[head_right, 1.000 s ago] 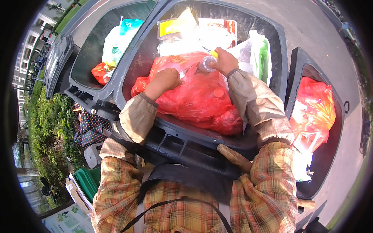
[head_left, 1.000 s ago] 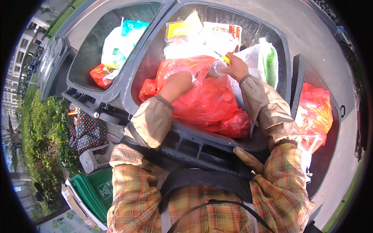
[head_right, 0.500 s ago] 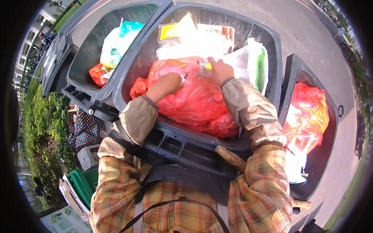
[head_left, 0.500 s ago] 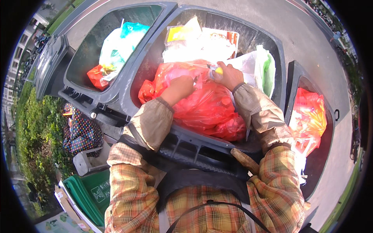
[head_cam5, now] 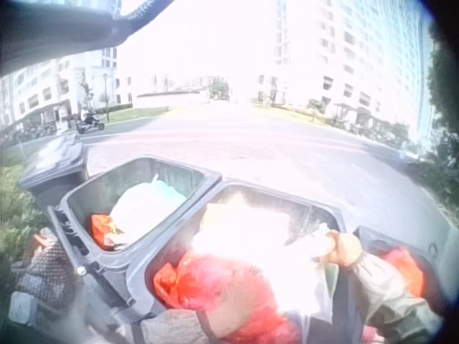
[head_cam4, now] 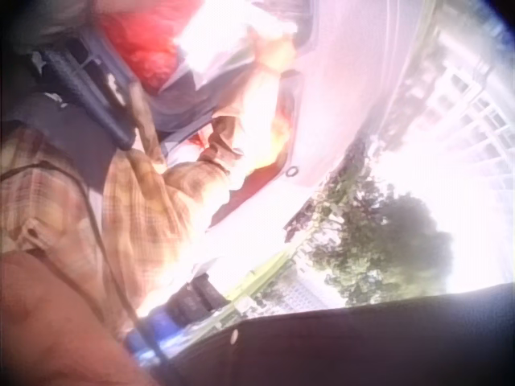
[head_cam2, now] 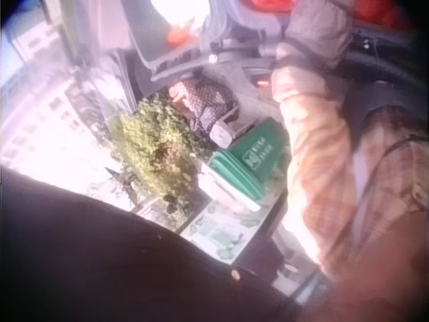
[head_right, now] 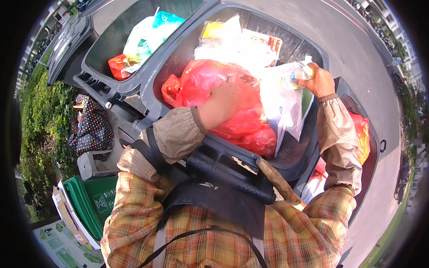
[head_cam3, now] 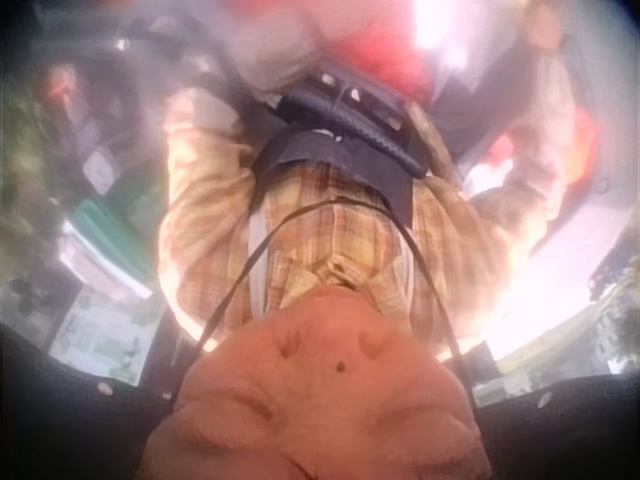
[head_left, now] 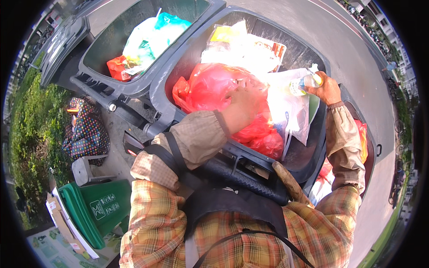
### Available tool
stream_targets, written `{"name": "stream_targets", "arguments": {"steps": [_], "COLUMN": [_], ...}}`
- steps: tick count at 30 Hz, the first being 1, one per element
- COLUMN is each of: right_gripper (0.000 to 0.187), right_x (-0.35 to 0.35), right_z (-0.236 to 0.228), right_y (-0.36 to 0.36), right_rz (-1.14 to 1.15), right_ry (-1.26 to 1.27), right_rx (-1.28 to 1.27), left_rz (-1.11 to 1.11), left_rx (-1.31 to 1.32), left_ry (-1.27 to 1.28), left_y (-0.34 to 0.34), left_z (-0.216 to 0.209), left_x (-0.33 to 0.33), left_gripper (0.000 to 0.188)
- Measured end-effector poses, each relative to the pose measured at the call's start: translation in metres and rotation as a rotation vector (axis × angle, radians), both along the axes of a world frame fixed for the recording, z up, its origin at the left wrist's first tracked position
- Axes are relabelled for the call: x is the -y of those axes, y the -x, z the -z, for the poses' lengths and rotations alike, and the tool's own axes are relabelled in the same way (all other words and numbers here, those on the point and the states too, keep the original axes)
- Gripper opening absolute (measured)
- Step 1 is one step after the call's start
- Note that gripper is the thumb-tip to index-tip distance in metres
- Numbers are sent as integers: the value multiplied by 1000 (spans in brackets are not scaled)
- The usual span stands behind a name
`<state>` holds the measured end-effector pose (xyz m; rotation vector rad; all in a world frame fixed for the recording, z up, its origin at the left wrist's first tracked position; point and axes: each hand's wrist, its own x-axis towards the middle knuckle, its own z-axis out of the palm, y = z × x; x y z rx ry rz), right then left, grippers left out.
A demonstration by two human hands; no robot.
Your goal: The person sorts through trash bags in a dumpster using a utility knife to cut open bags and extract plastic containers. They place the retrieved containers into a blue recycling bin.
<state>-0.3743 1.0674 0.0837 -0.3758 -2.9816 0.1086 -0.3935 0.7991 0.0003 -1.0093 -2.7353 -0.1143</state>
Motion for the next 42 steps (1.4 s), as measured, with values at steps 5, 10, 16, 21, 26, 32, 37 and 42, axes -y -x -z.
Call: {"name": "stream_targets", "arguments": {"steps": [5,10,16,21,26,32,37,42], "right_gripper": [46,48,56,53,54,55,59,61], "right_x": [11,13,-13,-26,-47,-50,-56,-62], "right_z": [-16,-7,5,-5,-28,-40,-43,-23], "right_y": [5,8,24,20,36,44,30,34], "right_rz": [-71,-2,44,62,62,250,147,25], "right_ry": [551,834,309,-209,287,472,284,-76], "right_rx": [-179,-266,-188,62,-75,-81,-120,79], "left_rz": [419,514,591,651,714,681,612,634], "left_rx": [406,707,650,554,539,533,452,342], "left_ry": [227,253,314,218,154,183,97,-151], "left_y": [-53,-45,-37,-40,-35,-31,-22,-18], "left_z": [-3,4,0,12,15,19,23,52], "left_x": [5,8,14,13,19,21,28,29], "left_gripper": [15,21,21,15,17,18,13,10]}}
